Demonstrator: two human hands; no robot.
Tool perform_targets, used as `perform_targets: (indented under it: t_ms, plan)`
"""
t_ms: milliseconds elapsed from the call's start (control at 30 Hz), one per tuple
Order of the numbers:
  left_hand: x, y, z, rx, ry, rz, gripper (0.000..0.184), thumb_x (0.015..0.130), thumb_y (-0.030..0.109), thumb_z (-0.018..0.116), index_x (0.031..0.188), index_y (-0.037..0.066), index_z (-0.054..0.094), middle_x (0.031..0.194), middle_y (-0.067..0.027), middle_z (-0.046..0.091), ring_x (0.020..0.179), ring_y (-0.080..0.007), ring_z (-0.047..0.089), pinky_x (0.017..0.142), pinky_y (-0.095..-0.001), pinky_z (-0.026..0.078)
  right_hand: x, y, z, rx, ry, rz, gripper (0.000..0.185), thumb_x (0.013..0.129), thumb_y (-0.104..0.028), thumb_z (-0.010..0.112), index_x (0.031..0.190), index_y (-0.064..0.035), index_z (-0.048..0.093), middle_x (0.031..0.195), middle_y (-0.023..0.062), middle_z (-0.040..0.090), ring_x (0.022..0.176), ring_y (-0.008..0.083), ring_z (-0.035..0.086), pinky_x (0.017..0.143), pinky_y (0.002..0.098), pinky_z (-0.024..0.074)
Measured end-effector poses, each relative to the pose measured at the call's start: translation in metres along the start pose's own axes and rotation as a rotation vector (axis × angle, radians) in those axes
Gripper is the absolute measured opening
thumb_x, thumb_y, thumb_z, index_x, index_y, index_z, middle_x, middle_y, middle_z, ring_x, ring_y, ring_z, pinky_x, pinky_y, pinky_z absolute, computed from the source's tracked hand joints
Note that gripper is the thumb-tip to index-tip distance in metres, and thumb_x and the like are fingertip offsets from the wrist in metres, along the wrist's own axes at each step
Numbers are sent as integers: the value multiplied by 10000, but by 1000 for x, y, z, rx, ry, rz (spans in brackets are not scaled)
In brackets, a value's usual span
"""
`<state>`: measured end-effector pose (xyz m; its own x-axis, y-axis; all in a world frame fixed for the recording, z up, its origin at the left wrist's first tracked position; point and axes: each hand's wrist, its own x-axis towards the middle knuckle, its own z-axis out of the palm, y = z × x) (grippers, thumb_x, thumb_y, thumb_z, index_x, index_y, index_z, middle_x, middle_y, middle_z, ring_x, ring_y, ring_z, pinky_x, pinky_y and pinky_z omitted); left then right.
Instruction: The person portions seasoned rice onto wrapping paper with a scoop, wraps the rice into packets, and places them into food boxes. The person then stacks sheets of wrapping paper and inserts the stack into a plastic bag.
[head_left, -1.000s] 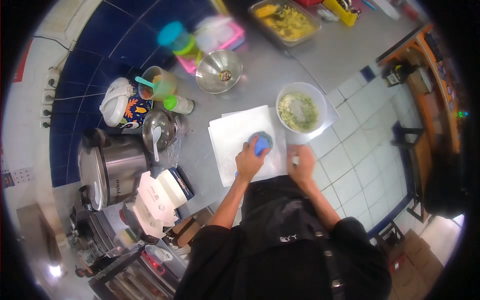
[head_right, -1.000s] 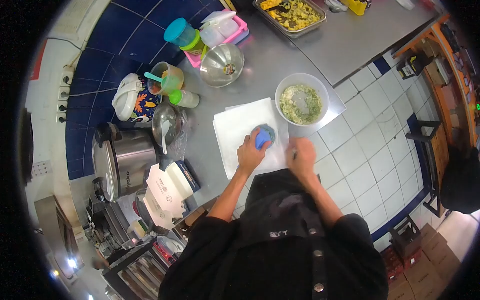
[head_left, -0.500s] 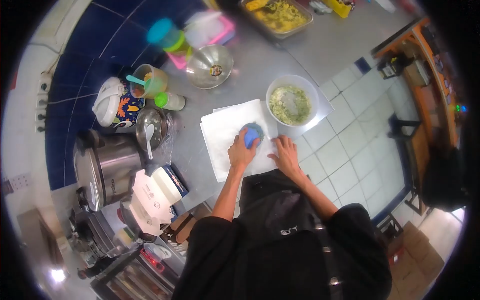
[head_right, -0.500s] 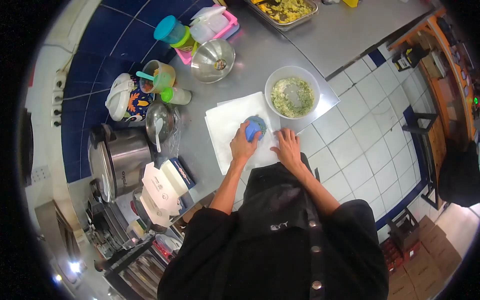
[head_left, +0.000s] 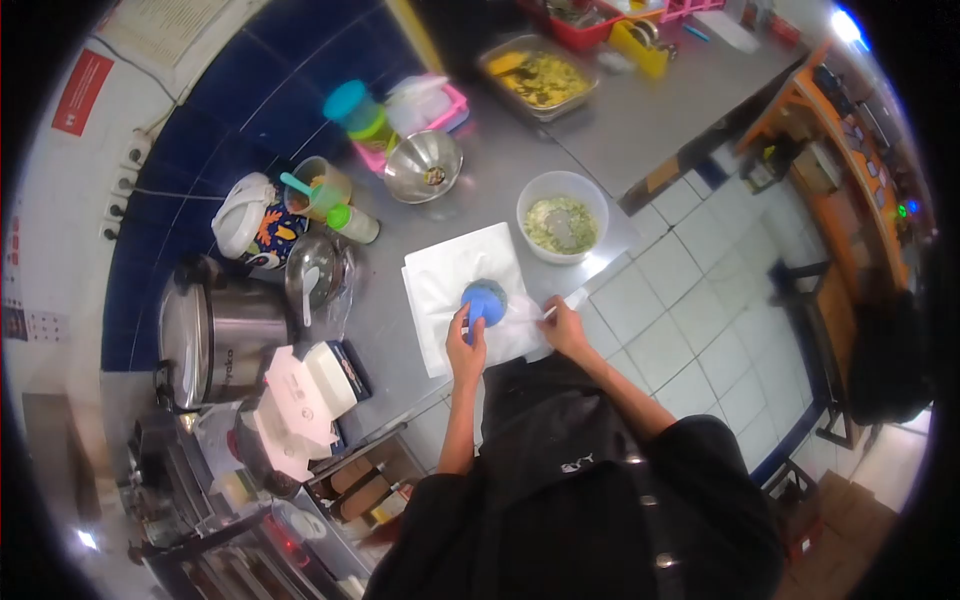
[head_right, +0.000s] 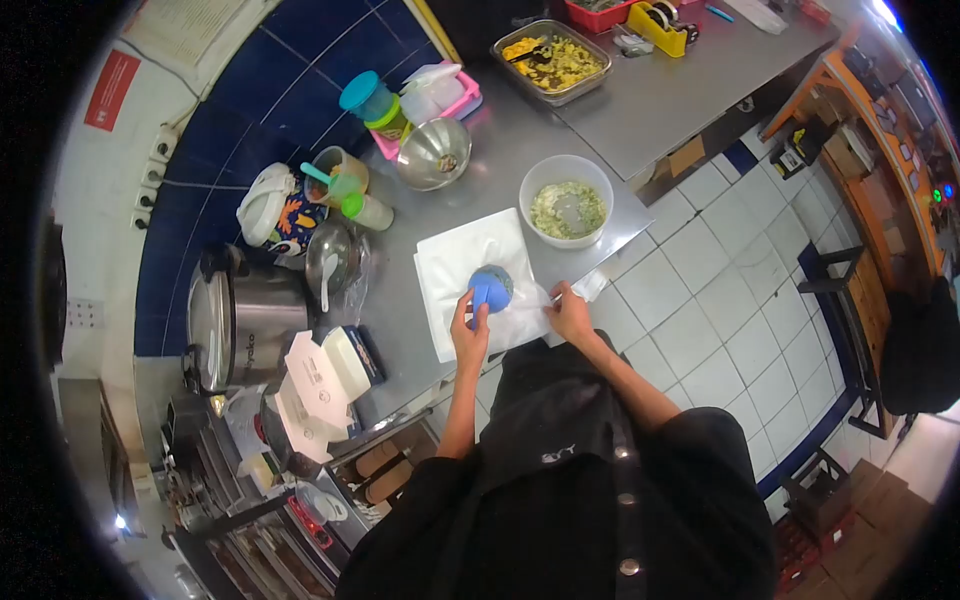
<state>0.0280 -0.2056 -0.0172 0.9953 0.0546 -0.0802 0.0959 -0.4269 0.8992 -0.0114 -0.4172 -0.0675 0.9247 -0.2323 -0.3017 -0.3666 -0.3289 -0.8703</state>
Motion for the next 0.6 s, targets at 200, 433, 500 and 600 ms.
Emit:
perform_targets:
  t_ms: [200,433,500,600]
  plan:
    - [-20,-13,-10,-4,39,5,371,930,179,677,1288,97,619,1077,-105,661,898,-191,618,707,-323,488,0,-6,5,63,28,-106,369,745,-23,763,1042,-24,544,832,144,678,771,278,677,718,373,532]
    - [-5,22,-29,-81,22,45,444,951,224,665,1363,104,549,980,-63,584,608,-89,546,490,-227,432,0,-5,-2,130,-24,-84,350,736,-61,792,1023,13,606,773,136,685,709,235,672,693,355,539]
    - [-9,81,-43,-159,1,-13,448,955,224,659,1371,106,539,979,-60,583,609,-87,548,491,-222,434,5,-4,-5,219,-136,14,336,756,-86,798,1030,29,640,749,115,683,686,205,668,675,341,537]
    - [-2,160,-59,-216,11,78,446,972,230,634,1385,110,517,977,-43,569,606,-75,542,483,-206,424,10,-4,-9,327,-344,134,392,770,-166,808,1060,40,643,732,90,665,686,192,647,662,334,524]
